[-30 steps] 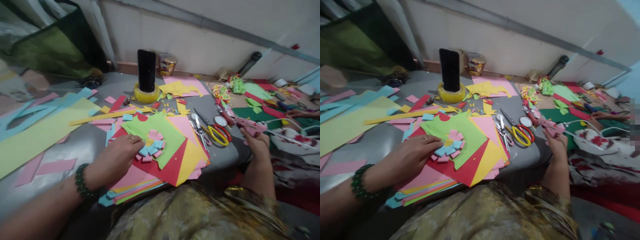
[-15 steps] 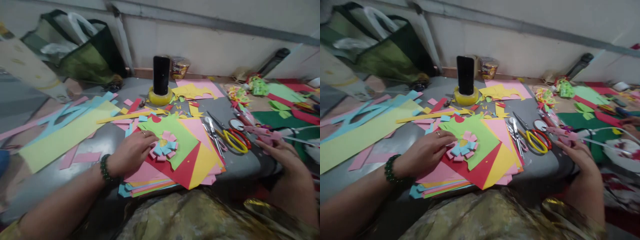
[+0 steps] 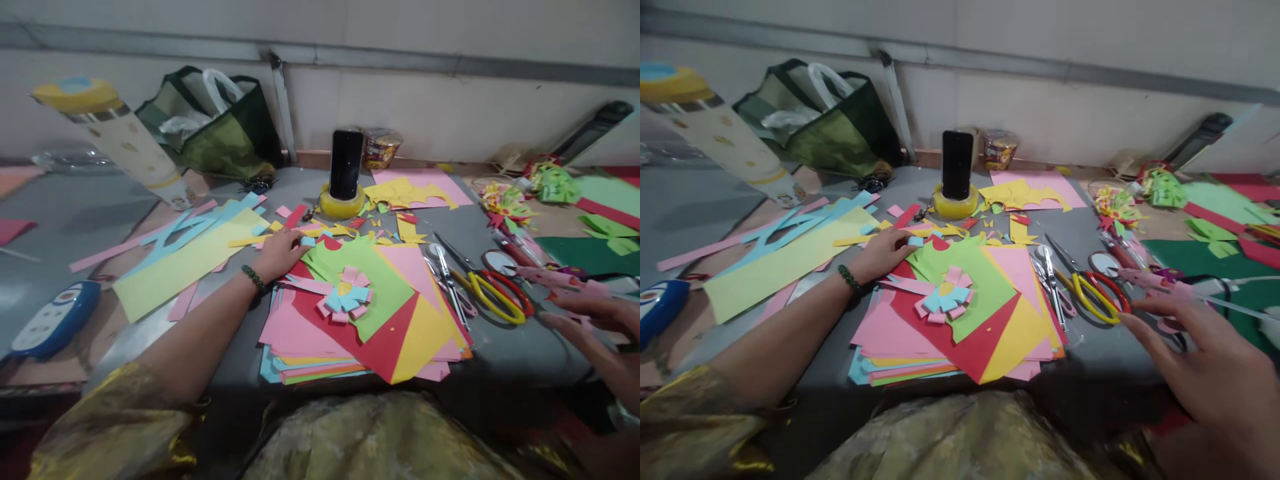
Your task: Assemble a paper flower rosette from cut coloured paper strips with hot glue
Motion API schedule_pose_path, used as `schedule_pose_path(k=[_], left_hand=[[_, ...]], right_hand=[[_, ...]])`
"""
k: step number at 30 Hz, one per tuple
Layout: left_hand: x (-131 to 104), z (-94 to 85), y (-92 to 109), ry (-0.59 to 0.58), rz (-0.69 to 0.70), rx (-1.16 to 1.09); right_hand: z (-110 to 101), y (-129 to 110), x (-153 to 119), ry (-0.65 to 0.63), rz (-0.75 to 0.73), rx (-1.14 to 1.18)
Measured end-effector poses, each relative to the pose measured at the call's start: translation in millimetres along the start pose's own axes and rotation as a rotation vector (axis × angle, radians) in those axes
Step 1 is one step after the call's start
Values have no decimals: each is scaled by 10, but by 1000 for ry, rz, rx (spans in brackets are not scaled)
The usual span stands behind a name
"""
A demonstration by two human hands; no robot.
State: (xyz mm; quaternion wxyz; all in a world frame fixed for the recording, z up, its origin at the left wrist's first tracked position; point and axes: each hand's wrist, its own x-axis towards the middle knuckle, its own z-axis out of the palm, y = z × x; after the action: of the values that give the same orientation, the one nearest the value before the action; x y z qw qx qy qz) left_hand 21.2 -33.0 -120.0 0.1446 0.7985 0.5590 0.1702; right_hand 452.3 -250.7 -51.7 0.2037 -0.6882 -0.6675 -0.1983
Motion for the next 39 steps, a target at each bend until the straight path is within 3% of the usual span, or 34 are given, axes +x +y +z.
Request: schedule_pose_path(k=[1,3,7,9,11,18,24,30,34,37,39], left_hand=[[-1,-2,-8,29,-1,-7],[-28,-42,-16,103,-3,-21],[-170,-178,58,220,41,-76],[-278,-224,151,266,142,-142],[-392,-239,258,291,252,-223],[-622,-168,490,159,455,-573],[-634,-140,539,91,367,-852],[-615,-113,549,-54,221,-1038],[-623,-100,573,-116,142,-1099],[-635,-85,585,-199,146,-1113],[-636,-70,577,-185,164,-1059]], right_hand=[[-46,-203,148,32,-93,81],[-123,-535,391,-29,-254,208],[-142,-982,711,-82,-437,417],[-51,-1193,849,-54,-500,543],[101,-1429,980,-105,-584,660],[623,-2127,1148,-380,-719,849],[723,-2179,1145,-496,-671,951],[766,-2124,1113,-524,-416,1115],[749,-2086,1076,-553,-470,1104],[723,-2035,1093,-591,-509,1075],[730,-1987,1125,-625,-471,1057]])
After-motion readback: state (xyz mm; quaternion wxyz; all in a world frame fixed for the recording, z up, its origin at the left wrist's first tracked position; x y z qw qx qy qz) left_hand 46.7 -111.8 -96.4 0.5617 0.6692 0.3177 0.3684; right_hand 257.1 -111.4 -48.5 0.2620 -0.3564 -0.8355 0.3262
